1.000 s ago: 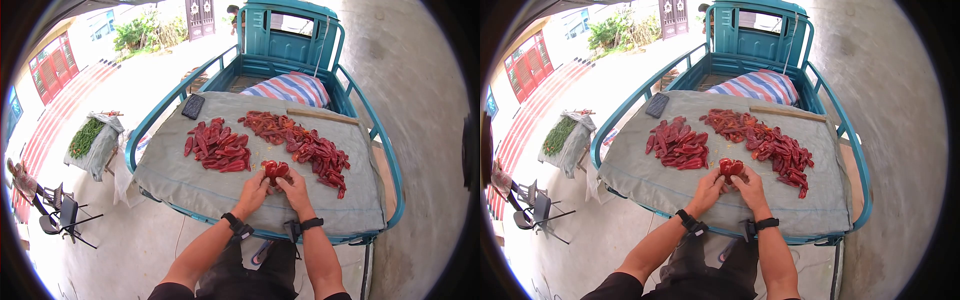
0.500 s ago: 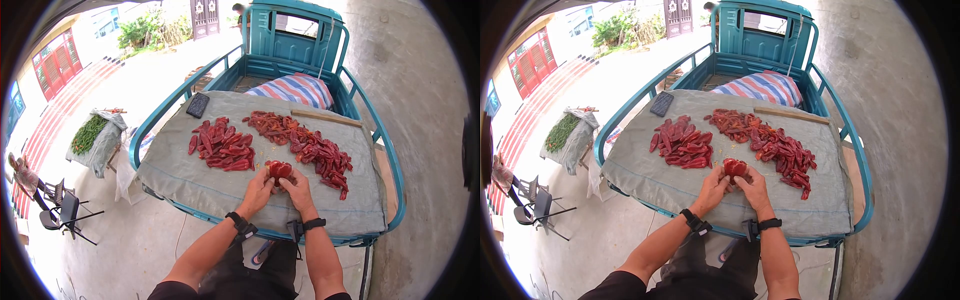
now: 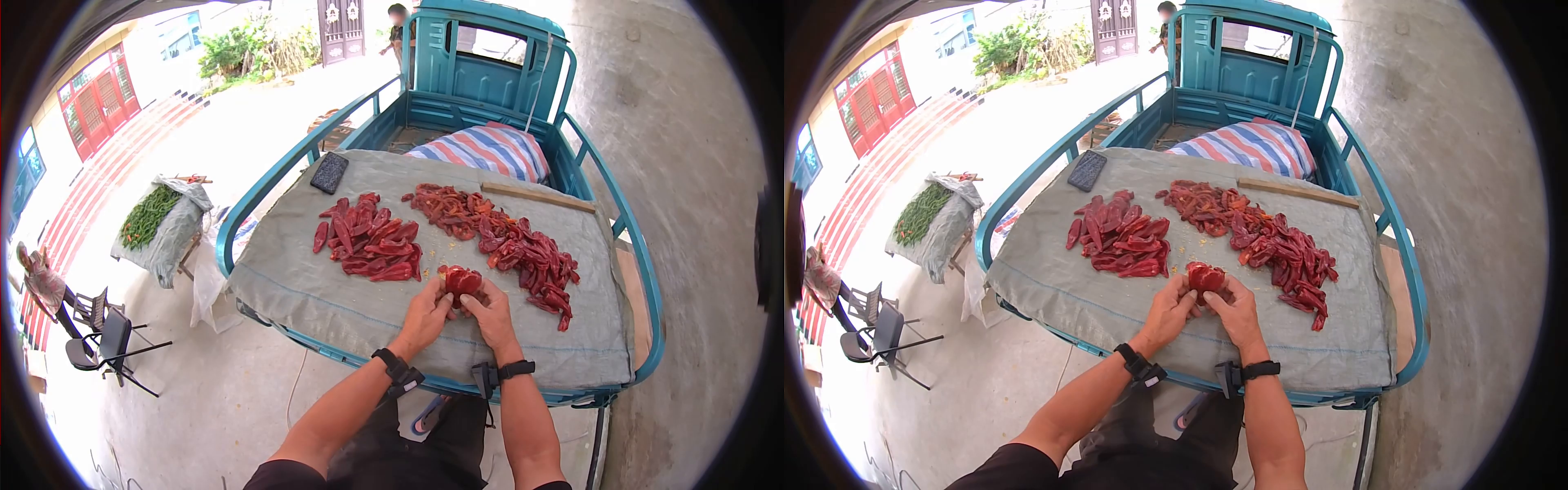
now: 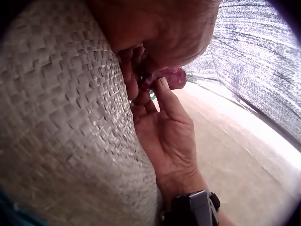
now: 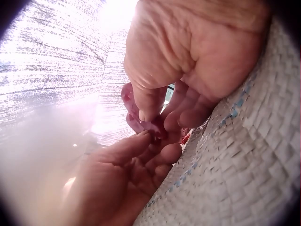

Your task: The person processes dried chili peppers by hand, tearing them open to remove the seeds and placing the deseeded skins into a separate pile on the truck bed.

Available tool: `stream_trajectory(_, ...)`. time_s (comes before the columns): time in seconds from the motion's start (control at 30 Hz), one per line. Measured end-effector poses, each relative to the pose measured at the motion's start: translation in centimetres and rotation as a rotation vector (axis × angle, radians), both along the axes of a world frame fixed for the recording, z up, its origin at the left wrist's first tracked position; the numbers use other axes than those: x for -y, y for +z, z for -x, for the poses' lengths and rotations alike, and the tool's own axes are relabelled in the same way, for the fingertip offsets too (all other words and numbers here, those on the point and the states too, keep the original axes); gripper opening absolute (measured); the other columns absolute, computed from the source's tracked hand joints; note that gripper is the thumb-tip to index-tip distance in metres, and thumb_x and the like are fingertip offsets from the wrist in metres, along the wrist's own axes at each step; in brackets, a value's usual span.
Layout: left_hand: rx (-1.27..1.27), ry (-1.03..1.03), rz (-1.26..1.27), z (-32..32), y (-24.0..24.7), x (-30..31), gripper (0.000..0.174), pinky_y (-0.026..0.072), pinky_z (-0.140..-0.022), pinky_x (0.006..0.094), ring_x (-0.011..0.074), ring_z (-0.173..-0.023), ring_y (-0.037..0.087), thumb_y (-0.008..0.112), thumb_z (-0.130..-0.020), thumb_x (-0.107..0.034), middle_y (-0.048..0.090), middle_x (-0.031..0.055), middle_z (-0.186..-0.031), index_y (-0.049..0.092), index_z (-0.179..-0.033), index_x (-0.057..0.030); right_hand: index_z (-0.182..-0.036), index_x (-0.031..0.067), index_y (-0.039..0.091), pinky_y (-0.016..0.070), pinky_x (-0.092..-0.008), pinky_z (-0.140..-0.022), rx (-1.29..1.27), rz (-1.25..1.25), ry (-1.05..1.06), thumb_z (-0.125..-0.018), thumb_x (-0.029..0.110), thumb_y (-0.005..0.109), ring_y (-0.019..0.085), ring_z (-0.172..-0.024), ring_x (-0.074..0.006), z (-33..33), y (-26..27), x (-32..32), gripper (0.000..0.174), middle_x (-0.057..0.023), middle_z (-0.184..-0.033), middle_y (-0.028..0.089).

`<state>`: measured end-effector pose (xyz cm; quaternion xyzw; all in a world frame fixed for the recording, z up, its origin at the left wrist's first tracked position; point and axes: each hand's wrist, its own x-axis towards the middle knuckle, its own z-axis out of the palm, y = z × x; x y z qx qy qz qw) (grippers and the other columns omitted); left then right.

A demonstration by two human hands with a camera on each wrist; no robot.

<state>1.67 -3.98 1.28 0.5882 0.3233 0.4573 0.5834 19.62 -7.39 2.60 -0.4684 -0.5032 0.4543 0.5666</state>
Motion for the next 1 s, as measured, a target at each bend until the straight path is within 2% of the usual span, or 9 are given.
stream_trajectory(0.17, 0.043, 0.001, -0.007, -0.2, -0.1, 0.0, 0.019, 0.0543, -0.074, 0.028, 0.0112, -0.083, 0.068, 0.054, -0.115, -0.004, 0.073, 0.0064, -0.107, 0.061, -0.132, -0.0011, -0.126, 0.0016, 0.075, 0.0544, -0.0266, -0.076, -0.024, -0.008, 0.001, -0.101, 0.009, 0.077, 0.066, -0.084, -0.0087, 0.0, -0.1, 0.0, 0.027, -0.002, -0.101, 0.076)
stream_trajectory(0.37, 0.023, 0.045, 0.02, -0.3, -0.1, 0.0, 0.019, 0.059, -0.078, 0.0295, 0.0113, -0.087, 0.068, 0.054, -0.115, -0.002, 0.073, 0.0072, -0.11, 0.062, -0.132, 0.0008, -0.129, 0.0018, 0.075, 0.0548, -0.0266, -0.076, -0.057, -0.019, 0.023, -0.1, 0.008, 0.078, 0.067, -0.085, -0.0088, 0.0, 0.5, 0.3, 0.029, -0.0021, -0.102, 0.077)
stream_trajectory(0.47, 0.022, 0.062, -0.038, -0.8, -1.4, -0.3, 0.019, 0.0579, -0.075, 0.0317, 0.0135, -0.08, 0.071, 0.056, -0.113, -0.003, 0.075, 0.0083, -0.101, 0.064, -0.13, 0.0004, -0.129, 0.0018, 0.075, 0.0551, -0.0263, -0.076, -0.044, -0.02, 0.018, -0.1, 0.008, 0.079, 0.067, -0.085, -0.0086, -0.1, 0.0, 0.1, 0.029, -0.002, -0.102, 0.078)
stream_trajectory(0.57, 0.006, 0.064, -0.062, -0.7, -1.7, -0.4, 0.02, 0.0582, -0.076, 0.0332, 0.014, -0.08, 0.071, 0.055, -0.113, -0.003, 0.075, 0.0085, -0.1, 0.065, -0.13, 0.0, -0.127, 0.0016, 0.075, 0.0556, -0.0261, -0.076, -0.019, -0.022, 0.005, -0.101, 0.007, 0.079, 0.068, -0.087, -0.0085, -0.1, -0.3, -0.1, 0.027, -0.0021, -0.102, 0.078)
stream_trajectory(0.67, -0.059, 0.031, -0.049, -0.2, -0.9, -0.1, 0.027, 0.0566, -0.077, 0.0286, 0.0106, -0.085, 0.069, 0.054, -0.114, -0.002, 0.075, 0.0069, -0.113, 0.064, -0.139, 0.0004, -0.126, 0.0011, 0.075, 0.056, -0.026, -0.076, -0.036, -0.025, 0.006, -0.101, 0.005, 0.078, 0.07, -0.088, -0.0086, -0.1, -0.2, -0.1, 0.025, -0.0027, -0.102, 0.079)
stream_trajectory(1.0, -0.132, 0.067, -0.086, -0.1, -0.1, 0.3, 0.028, 0.0557, -0.075, 0.0303, 0.0119, -0.083, 0.071, 0.054, -0.113, -0.004, 0.075, 0.0068, -0.106, 0.066, -0.138, -0.0011, -0.123, 0.0014, 0.074, 0.0541, -0.0243, -0.074, -0.03, -0.015, -0.002, -0.101, 0.005, 0.079, 0.068, -0.084, -0.0062, 0.0, 0.2, 0.1, 0.023, -0.0014, -0.099, 0.079)
